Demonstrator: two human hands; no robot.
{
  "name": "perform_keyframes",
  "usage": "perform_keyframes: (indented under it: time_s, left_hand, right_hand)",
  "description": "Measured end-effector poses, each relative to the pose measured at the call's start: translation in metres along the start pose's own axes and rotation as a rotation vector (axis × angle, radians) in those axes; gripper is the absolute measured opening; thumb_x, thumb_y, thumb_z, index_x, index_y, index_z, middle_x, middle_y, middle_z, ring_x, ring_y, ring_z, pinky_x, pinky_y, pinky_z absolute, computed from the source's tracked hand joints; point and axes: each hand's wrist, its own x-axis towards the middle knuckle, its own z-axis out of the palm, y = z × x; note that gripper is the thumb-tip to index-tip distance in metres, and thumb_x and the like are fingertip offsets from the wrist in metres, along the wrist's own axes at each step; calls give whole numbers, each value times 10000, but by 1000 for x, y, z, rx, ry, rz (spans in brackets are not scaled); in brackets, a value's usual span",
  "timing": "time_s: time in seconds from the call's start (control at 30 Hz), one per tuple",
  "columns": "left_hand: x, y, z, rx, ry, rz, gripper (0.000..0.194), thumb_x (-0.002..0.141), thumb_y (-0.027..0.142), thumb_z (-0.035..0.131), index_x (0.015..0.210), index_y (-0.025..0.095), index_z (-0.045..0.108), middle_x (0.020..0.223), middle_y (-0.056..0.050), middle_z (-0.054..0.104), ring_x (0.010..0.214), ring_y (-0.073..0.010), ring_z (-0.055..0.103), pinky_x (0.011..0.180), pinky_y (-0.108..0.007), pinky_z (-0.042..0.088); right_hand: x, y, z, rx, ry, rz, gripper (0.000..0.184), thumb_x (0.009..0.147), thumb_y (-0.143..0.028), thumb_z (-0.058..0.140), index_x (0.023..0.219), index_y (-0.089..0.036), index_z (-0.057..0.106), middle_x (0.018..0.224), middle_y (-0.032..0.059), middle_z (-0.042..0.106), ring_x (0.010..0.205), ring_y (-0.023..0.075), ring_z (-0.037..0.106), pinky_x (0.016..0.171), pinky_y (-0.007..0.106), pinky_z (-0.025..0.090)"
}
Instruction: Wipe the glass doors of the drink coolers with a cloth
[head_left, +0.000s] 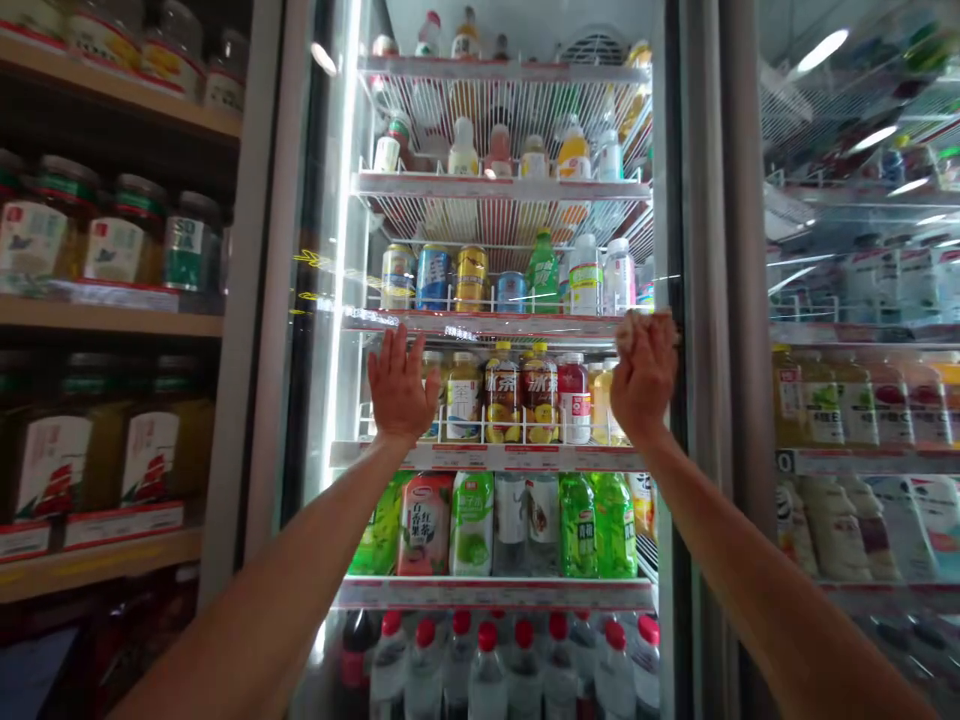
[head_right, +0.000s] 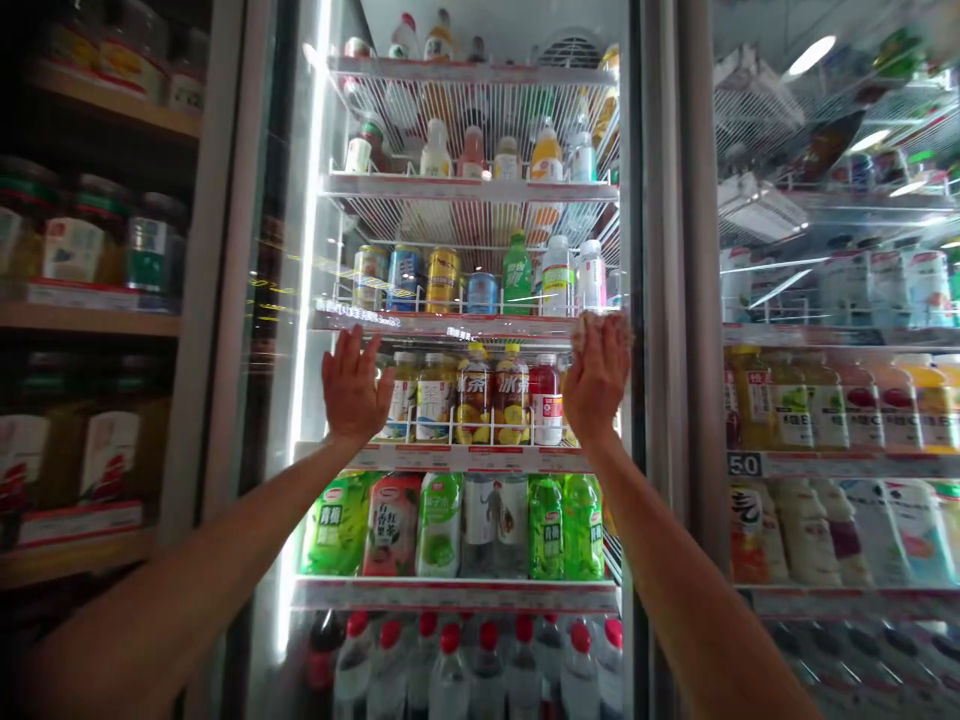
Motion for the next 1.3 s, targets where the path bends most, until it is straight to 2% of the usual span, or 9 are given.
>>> perform_keyframes:
  time_s: [0.2, 0.43, 0.5, 0.6, 0.7, 0.83, 0.93, 1.1, 1.3]
  left_hand:
    - [0, 0, 1, -21, 8, 4, 528, 831, 367, 402, 1317, 161, 386, 1432, -113, 305, 1351, -255, 196, 1089, -472, 142]
    - [0, -2, 1, -26, 16, 2, 512, 847, 383, 369, 1308, 162, 402, 1427, -110, 316, 1348, -249, 205, 1089, -462, 144]
    - [0, -3, 1, -25, 25, 11, 511, 852, 388, 358, 1307, 162, 405, 1424, -110, 323, 1348, -247, 208, 1089, -457, 143]
    - [0, -4, 2, -26, 33, 29, 517, 853, 408, 347, 1302, 158, 412, 1418, -117, 332, 1344, -247, 219, 1085, -455, 151]
    - [0, -5, 2, -30, 38, 35, 537, 844, 445, 361, 1298, 165, 417, 1419, -120, 330, 1343, -252, 222, 1080, -463, 157]
    - [-1, -6, 3, -24, 40, 46, 575, 824, 478, 391, 1306, 165, 404, 1428, -119, 312, 1348, -257, 206, 1082, -464, 148]
    - [-1, -6, 4, -7, 35, 45, 618, 799, 498, 430, 1314, 159, 393, 1430, -126, 304, 1348, -268, 202, 1084, -469, 141]
    - [0, -6, 5, 5, 46, 47, 651, 769, 519, 472, 1312, 169, 395, 1424, -128, 316, 1341, -271, 222, 1078, -469, 156]
    - [0, -6, 6, 9, 42, 53, 688, 765, 520, 477, 1333, 150, 358, 1431, -136, 297, 1346, -275, 206, 1086, -467, 134]
  right_hand:
    - [-36, -48, 5, 121, -329, -506, 646, 849, -152, 385, 1410, -326, 116, 1424, -6, 346, 1342, 195, 255, 1092, 426, 283]
    - [5, 16, -2, -76, -5, 36, 561, 847, -163, 336, 1396, -231, 241, 1448, 53, 293, 1334, 275, 256, 1054, 537, 275]
    - [2, 3, 3, -50, -12, -3, 575, 849, -155, 331, 1406, -228, 209, 1451, 50, 286, 1343, 261, 237, 1072, 510, 267]
    - [-18, -28, 7, 31, -185, -257, 620, 856, -150, 348, 1412, -309, 124, 1458, -10, 274, 1353, 205, 225, 1095, 438, 269]
    - [-30, -28, 0, 51, -295, -391, 634, 858, -156, 363, 1404, -351, 105, 1451, -30, 294, 1343, 180, 251, 1097, 419, 266]
    - [-9, 14, -9, -45, -119, -100, 550, 856, -184, 349, 1391, -265, 247, 1439, 36, 319, 1328, 232, 281, 1076, 484, 259]
    - [6, 20, -2, -66, -5, 73, 510, 846, -181, 329, 1355, -172, 349, 1414, 93, 353, 1324, 264, 278, 1067, 512, 253]
    - [-4, -13, 8, -33, -132, -109, 466, 860, -193, 320, 1316, -181, 412, 1405, 83, 375, 1333, 205, 271, 1084, 430, 259]
    - [15, 21, -5, -83, -75, 18, 499, 831, -189, 345, 1328, -200, 392, 1390, 79, 395, 1310, 247, 310, 1064, 501, 254]
